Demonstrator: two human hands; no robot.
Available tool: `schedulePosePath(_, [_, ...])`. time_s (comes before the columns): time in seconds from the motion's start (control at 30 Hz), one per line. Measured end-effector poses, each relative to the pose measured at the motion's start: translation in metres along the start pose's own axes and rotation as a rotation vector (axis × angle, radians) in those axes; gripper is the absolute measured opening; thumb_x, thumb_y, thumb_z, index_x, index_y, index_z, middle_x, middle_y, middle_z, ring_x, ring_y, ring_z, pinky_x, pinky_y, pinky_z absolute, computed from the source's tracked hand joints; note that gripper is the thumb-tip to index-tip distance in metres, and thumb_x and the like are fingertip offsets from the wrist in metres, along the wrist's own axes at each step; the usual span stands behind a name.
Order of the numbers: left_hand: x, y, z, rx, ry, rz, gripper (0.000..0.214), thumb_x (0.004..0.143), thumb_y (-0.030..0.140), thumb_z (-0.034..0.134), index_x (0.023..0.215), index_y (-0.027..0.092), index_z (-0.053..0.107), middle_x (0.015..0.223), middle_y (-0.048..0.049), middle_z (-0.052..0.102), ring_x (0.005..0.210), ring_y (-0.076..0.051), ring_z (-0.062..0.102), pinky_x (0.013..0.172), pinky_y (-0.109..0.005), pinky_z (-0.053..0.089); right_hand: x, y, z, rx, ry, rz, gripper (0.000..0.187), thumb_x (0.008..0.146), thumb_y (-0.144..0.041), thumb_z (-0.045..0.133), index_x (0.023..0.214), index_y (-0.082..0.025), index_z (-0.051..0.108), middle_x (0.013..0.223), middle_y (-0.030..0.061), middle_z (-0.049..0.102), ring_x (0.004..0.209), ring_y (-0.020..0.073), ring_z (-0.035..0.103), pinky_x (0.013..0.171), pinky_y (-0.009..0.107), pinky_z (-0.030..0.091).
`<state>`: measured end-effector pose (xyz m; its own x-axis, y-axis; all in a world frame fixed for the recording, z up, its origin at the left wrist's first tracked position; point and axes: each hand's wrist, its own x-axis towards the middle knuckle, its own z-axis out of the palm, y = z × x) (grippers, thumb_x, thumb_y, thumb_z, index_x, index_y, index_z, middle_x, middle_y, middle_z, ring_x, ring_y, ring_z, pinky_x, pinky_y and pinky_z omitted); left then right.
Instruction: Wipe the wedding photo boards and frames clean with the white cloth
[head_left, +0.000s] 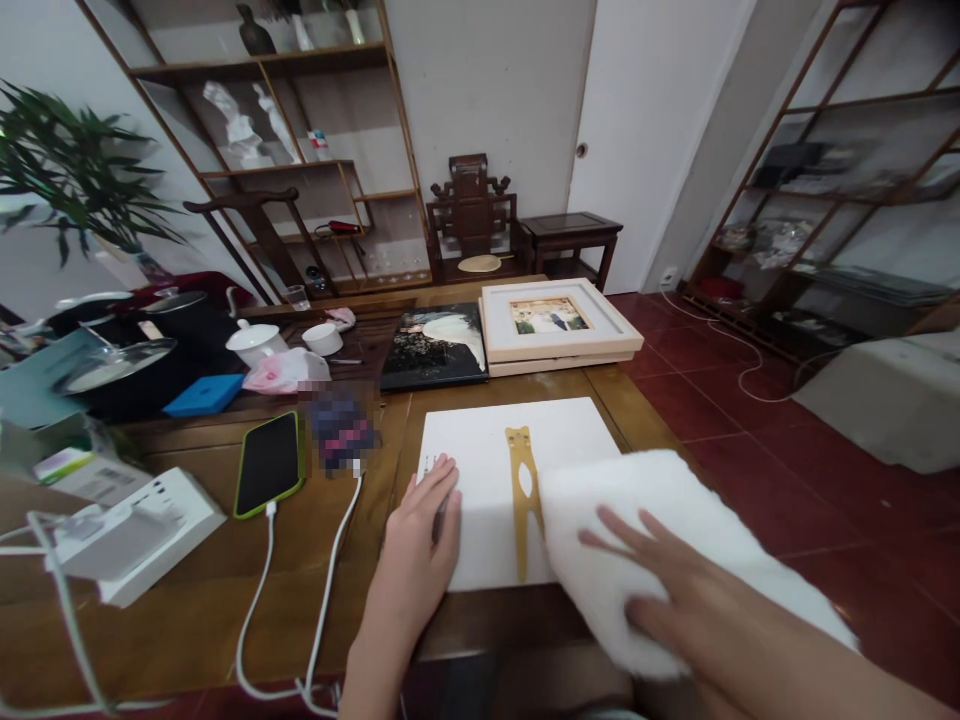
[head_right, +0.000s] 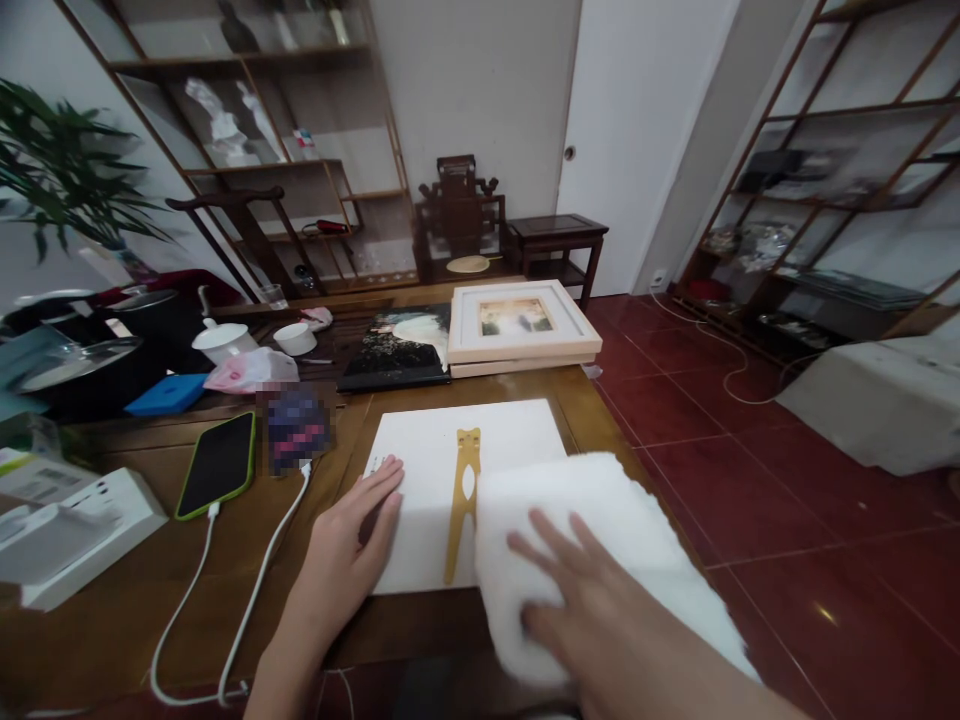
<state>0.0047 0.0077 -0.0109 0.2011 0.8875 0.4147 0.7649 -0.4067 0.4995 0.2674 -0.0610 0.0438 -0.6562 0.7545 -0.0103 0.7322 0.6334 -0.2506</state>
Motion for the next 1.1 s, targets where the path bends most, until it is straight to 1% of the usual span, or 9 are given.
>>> schedulePosePath(0.1, [-0.001,0.0,0.0,-0.003,0.0,-0.003,0.035,0.089,0.025,0.045,0.114,0.011,0.063,0.123,-0.0142,0.062,0.118,-0.026,0.055,0.103,-0.048,0.041,-0.016,-0.006,-0.007,0.072,-0.069,-0.09,0.035,0.059,-0.002,0.049,0.077,-0.025,0.067,0.137,0.0032,0.048,0.129,0.033,0.037,0.105,0.05,0.034])
schedulePosePath(0.2, [-0.001,0.0,0.0,-0.005,0.0,-0.001,0.034,0.089,0.025,0.045,0.114,0.011,0.063,0.123,-0.0138,0.062,0.118,-0.026,0.055,0.103,-0.048,0.041,-0.008,0.0,-0.015,0.074,-0.086,0.029,0.045,0.057,0.001,0.046,0.087,-0.025,0.067,0.14,0.0038,0.044,0.131,0.0306,0.034,0.104,0.046,0.036])
schedulePosePath(0.33, [0.0,0.0,-0.001,-0.003,0.003,0.0,0.034,0.089,0.025,0.045,0.114,0.011,0.063,0.123,-0.014,0.062,0.118,-0.026,0.055,0.103,-0.048,0.041,0.033,0.025,-0.021,0.016,-0.118,0.172,0.049,0.059,0.003,0.04,0.097,-0.019,0.061,0.142,0.0135,0.04,0.131,0.0307,0.035,0.095,0.044,0.041])
schedulePosePath(0.5, [0.0,0.001,-0.001,-0.008,0.009,-0.013,0.033,0.089,0.024,0.044,0.113,0.012,0.063,0.122,-0.0134,0.062,0.117,-0.025,0.056,0.102,-0.047,0.043,0.092,0.065,-0.026,-0.052,-0.011,0.142,0.037,0.062,0.001,0.039,0.089,-0.016,0.057,0.112,0.0171,0.059,0.11,0.0318,0.053,0.079,0.038,0.044])
schedulePosePath(0.63, [0.001,0.002,-0.001,-0.015,0.01,-0.013,0.033,0.089,0.023,0.045,0.114,0.014,0.064,0.122,-0.0127,0.062,0.118,-0.025,0.056,0.102,-0.047,0.042,0.111,0.079,-0.026,-0.077,0.031,0.115,0.043,0.064,0.003,0.037,0.098,-0.014,0.057,0.11,0.0166,0.059,0.11,0.0314,0.052,0.084,0.04,0.042])
schedulePosePath(0.77, [0.001,0.002,-0.001,-0.02,0.004,-0.012,0.033,0.089,0.024,0.044,0.113,0.013,0.064,0.122,-0.0133,0.063,0.118,-0.026,0.055,0.102,-0.047,0.042,0.093,0.063,-0.016,-0.072,0.029,0.141,0.046,0.062,0.004,0.039,0.1,-0.013,0.058,0.125,0.0185,0.054,0.127,0.0313,0.039,0.1,0.047,0.033])
schedulePosePath(0.9, [0.001,0.001,-0.001,-0.02,-0.003,-0.02,0.034,0.089,0.024,0.044,0.114,0.012,0.063,0.123,-0.0135,0.062,0.119,-0.025,0.055,0.103,-0.047,0.042,0.046,0.023,-0.005,-0.038,0.024,0.166,0.049,0.06,0.003,0.041,0.1,-0.015,0.062,0.14,0.0149,0.044,0.135,0.0314,0.027,0.105,0.052,0.029])
schedulePosePath(1.0, [0.001,0.001,-0.001,-0.023,-0.005,-0.022,0.033,0.089,0.024,0.044,0.114,0.013,0.063,0.124,-0.0136,0.061,0.119,-0.026,0.054,0.104,-0.048,0.04,0.01,0.0,-0.003,0.012,-0.017,0.037,0.041,0.059,-0.002,0.046,0.087,-0.022,0.067,0.138,0.0072,0.048,0.131,0.0335,0.034,0.102,0.052,0.036])
schedulePosePath(1.1, [0.0,0.001,-0.001,-0.023,-0.015,-0.026,0.033,0.089,0.024,0.044,0.114,0.013,0.063,0.124,-0.0135,0.061,0.12,-0.026,0.054,0.104,-0.048,0.039,-0.012,-0.008,-0.008,0.053,-0.029,-0.081,0.031,0.059,-0.005,0.05,0.074,-0.027,0.066,0.134,0.002,0.052,0.125,0.0318,0.044,0.099,0.046,0.042])
